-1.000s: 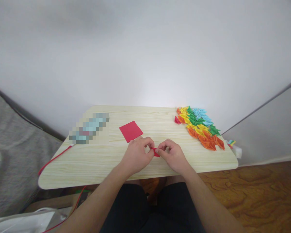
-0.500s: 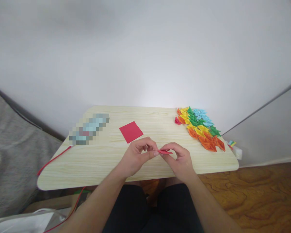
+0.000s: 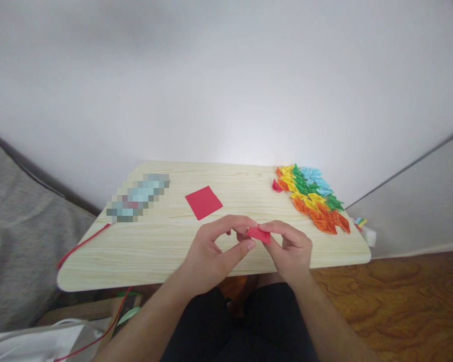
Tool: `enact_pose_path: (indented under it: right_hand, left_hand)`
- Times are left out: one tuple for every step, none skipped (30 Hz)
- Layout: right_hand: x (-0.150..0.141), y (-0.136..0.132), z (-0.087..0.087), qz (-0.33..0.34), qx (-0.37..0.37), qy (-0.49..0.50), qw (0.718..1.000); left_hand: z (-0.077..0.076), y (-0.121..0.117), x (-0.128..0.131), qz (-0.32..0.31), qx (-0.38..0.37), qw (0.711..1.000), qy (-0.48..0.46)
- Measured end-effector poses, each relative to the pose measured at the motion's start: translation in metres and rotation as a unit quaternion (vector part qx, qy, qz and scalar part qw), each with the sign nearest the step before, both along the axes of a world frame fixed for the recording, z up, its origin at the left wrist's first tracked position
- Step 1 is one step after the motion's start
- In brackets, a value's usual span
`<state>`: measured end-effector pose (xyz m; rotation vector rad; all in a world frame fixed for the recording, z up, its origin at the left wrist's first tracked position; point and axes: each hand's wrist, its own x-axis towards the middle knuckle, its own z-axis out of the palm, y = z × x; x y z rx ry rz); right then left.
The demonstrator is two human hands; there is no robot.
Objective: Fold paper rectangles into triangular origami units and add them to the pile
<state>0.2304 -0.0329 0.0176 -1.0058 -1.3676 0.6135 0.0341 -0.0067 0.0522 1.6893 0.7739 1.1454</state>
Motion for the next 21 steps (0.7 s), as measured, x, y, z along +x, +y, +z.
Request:
enact_pose_path:
  right_hand:
    - [-0.001,-0.001,0.0,-0.001,0.014,-0.001,1.0]
    - [-0.001,-0.001,0.001,0.002,0.018,-0.002,1.0]
    - [-0.002,-0.001,0.0,0.005,0.016,-0.004,1.0]
    - [-0.002,-0.001,0.0,0.008,0.011,-0.007,1.0]
    - [-0.002,0.0,0.0,0.011,0.005,-0.01,1.0]
    - [-0.002,0.0,-0.001,0.013,-0.002,-0.015,1.0]
    - [-0.002,0.0,-0.001,0.013,-0.006,-0.02,1.0]
    - [-0.002,-0.001,-0.001,0.012,-0.009,-0.026,1.0]
    - [-0.002,-0.001,-0.001,0.009,-0.01,-0.033,0.999]
    - [-0.002,-0.001,-0.001,0.006,-0.011,-0.04,0.999]
    - [-0.002,-0.002,-0.001,0.002,-0.014,-0.048,0.999]
    - [-0.002,-0.002,-0.001,-0.003,-0.018,-0.056,0.998]
    - [-0.003,-0.002,-0.001,-0.008,-0.025,-0.064,0.998]
    - [-0.003,-0.002,-0.002,-0.014,-0.032,-0.072,0.997]
    - [-0.003,-0.002,-0.004,-0.019,-0.038,-0.082,0.996]
    - [-0.002,-0.001,-0.006,-0.024,-0.043,-0.094,0.994]
    - [-0.002,0.0,-0.009,-0.026,-0.048,-0.113,0.992]
    - [-0.001,0.001,-0.013,-0.024,-0.052,-0.135,0.989]
    - [0.0,0.002,-0.018,-0.02,-0.057,-0.161,0.985]
    - [0.001,0.003,-0.023,-0.012,-0.062,-0.189,0.98]
    - [0.002,0.004,-0.027,-0.002,-0.066,-0.208,0.976]
  left_hand:
    - [0.002,-0.001,0.001,0.007,0.006,1.0,0.008]
    - [0.002,-0.002,0.002,0.013,0.01,1.0,0.014]
    - [0.002,-0.001,0.002,0.016,0.01,1.0,0.017]
    - [0.0,-0.001,0.003,0.016,0.006,1.0,0.015]
    - [-0.003,0.0,0.004,0.012,0.001,1.0,0.009]
    - [-0.006,0.001,0.004,0.007,-0.005,1.0,0.002]
    - [-0.009,0.002,0.004,0.001,-0.01,1.0,-0.005]
    - [-0.011,0.002,0.003,-0.003,-0.013,1.0,-0.01]
    - [-0.013,0.002,0.003,-0.007,-0.012,1.0,-0.012]
    - [-0.014,0.003,0.002,-0.009,-0.009,1.0,-0.011]
    - [-0.015,0.003,0.002,-0.009,-0.003,1.0,-0.009]
    - [-0.017,0.004,0.001,-0.008,0.006,1.0,-0.004]
    - [-0.019,0.006,0.0,-0.002,0.019,1.0,0.003]
    - [-0.022,0.008,0.0,0.01,0.039,0.999,0.013]
    - [-0.025,0.01,-0.001,0.027,0.064,0.997,0.029]
    - [-0.031,0.013,-0.002,0.051,0.096,0.993,0.051]
    - [-0.037,0.015,-0.002,0.075,0.131,0.985,0.08]
    - [-0.043,0.017,-0.003,0.097,0.169,0.974,0.115]
    - [-0.05,0.019,-0.004,0.115,0.199,0.961,0.151]
    - [-0.056,0.019,-0.005,0.121,0.207,0.957,0.165]
    - [-0.061,0.02,-0.006,0.124,0.212,0.953,0.179]
